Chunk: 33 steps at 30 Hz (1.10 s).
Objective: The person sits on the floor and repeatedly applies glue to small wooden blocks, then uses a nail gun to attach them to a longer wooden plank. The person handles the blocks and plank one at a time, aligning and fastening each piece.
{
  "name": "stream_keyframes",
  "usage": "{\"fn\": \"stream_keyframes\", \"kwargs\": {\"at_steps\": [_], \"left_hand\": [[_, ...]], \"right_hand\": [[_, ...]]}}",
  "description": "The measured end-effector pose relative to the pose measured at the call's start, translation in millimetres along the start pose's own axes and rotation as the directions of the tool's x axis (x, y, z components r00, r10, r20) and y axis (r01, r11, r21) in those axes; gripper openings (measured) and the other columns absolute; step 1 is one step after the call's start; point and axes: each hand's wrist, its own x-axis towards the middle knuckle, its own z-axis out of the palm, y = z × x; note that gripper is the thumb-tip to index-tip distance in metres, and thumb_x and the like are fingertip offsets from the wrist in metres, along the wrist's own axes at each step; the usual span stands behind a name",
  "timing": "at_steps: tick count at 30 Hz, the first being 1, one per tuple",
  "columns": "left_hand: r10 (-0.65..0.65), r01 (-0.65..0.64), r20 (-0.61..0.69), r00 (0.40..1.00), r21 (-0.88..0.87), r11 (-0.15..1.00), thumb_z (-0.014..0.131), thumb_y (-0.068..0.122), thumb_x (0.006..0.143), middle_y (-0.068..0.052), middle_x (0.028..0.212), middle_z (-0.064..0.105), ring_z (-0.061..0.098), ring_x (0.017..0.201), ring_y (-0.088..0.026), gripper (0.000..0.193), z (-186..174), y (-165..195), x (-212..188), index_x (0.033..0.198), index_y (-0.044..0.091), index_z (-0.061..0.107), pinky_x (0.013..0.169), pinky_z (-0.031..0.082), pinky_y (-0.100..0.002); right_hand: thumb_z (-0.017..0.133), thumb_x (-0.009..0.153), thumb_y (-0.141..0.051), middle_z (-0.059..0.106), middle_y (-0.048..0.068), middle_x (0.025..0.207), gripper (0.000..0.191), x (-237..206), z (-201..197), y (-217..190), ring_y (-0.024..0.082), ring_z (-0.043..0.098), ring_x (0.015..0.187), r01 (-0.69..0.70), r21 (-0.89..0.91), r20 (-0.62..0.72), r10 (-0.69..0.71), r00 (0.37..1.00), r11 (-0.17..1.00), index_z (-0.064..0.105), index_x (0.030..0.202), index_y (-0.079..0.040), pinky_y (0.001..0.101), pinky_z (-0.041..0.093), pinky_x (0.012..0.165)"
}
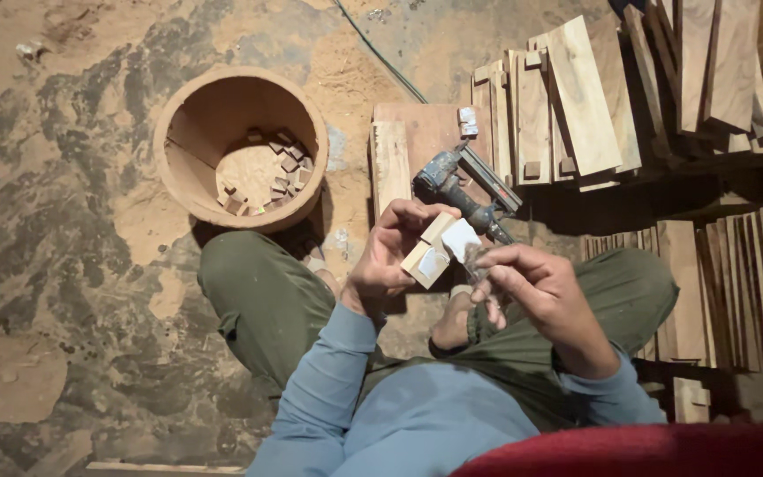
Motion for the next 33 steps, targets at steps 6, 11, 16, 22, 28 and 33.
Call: {"fn": "stream_keyframes", "kwargs": {"at_steps": [6, 11, 16, 22, 28, 33], "left_hand": [[-0.021, 0.021, -0.009, 1.0, -0.007, 1.0, 0.091, 0.013, 0.075, -0.024, 0.151, 0.053, 0.055, 0.139, -0.035, 0.07, -2, 5, -2, 0.135, 0.007, 0.054, 0.121, 0.044, -0.05], [-0.016, 0.016, 0.013, 1.0, -0.012, 1.0, 0.09, 0.01, 0.075, -0.024, 0.15, 0.054, 0.054, 0.138, -0.035, 0.067, -2, 6, -3, 0.133, 0.008, 0.055, 0.119, 0.044, -0.05], [-0.022, 0.023, 0.03, 0.999, -0.03, 0.999, 0.09, 0.009, 0.075, -0.023, 0.148, 0.054, 0.054, 0.14, -0.034, 0.067, 1, 3, -2, 0.133, 0.008, 0.056, 0.119, 0.044, -0.049], [0.015, -0.014, 0.011, 1.0, -0.044, 0.999, 0.089, 0.009, 0.075, -0.025, 0.15, 0.054, 0.055, 0.14, -0.037, 0.067, -3, 10, -3, 0.133, 0.007, 0.056, 0.121, 0.045, -0.052], [-0.032, 0.033, 0.031, 0.999, -0.043, 0.999, 0.09, 0.009, 0.074, -0.023, 0.148, 0.054, 0.055, 0.138, -0.034, 0.068, -1, 2, -4, 0.133, 0.007, 0.057, 0.12, 0.046, -0.047], [0.013, -0.013, -0.01, 1.0, -0.018, 1.0, 0.092, 0.009, 0.074, -0.023, 0.145, 0.055, 0.056, 0.136, -0.035, 0.067, -4, 10, -5, 0.131, 0.008, 0.058, 0.115, 0.049, -0.046]], "right_hand": [[0.054, 0.102, -0.006, 0.074, 0.017, 0.082, 0.023, -7, -2, 15, 0.015, 0.065, 0.054, -0.127, 0.103, 0.055, 0.122, 0.991, 0.986, 0.066, 0.117, 0.007, 0.0271, 0.053, 0.046], [0.054, 0.101, -0.006, 0.074, 0.016, 0.078, 0.022, -19, -5, 9, 0.014, 0.065, 0.051, -0.166, 0.118, 0.025, 0.164, 0.986, 0.979, 0.066, 0.115, 0.006, 0.0268, 0.052, 0.044], [0.053, 0.103, -0.006, 0.074, 0.016, 0.079, 0.021, -8, 1, 10, 0.013, 0.063, 0.051, -0.158, 0.09, 0.015, 0.157, 0.988, 0.983, 0.066, 0.114, 0.007, 0.0255, 0.051, 0.046], [0.054, 0.1, -0.005, 0.073, 0.017, 0.075, 0.021, -26, 0, 12, 0.016, 0.064, 0.05, -0.174, 0.127, -0.028, 0.179, 0.983, 0.976, 0.066, 0.113, 0.007, 0.0279, 0.053, 0.043], [0.054, 0.102, -0.007, 0.074, 0.017, 0.08, 0.022, -18, 12, 27, 0.015, 0.065, 0.054, -0.173, 0.137, 0.099, 0.16, 0.982, 0.975, 0.065, 0.116, 0.007, 0.0273, 0.054, 0.047], [0.054, 0.101, -0.008, 0.074, 0.017, 0.078, 0.023, -27, 19, 24, 0.016, 0.065, 0.051, -0.288, 0.113, 0.088, 0.279, 0.956, 0.951, 0.065, 0.114, 0.007, 0.0281, 0.053, 0.045]]}}
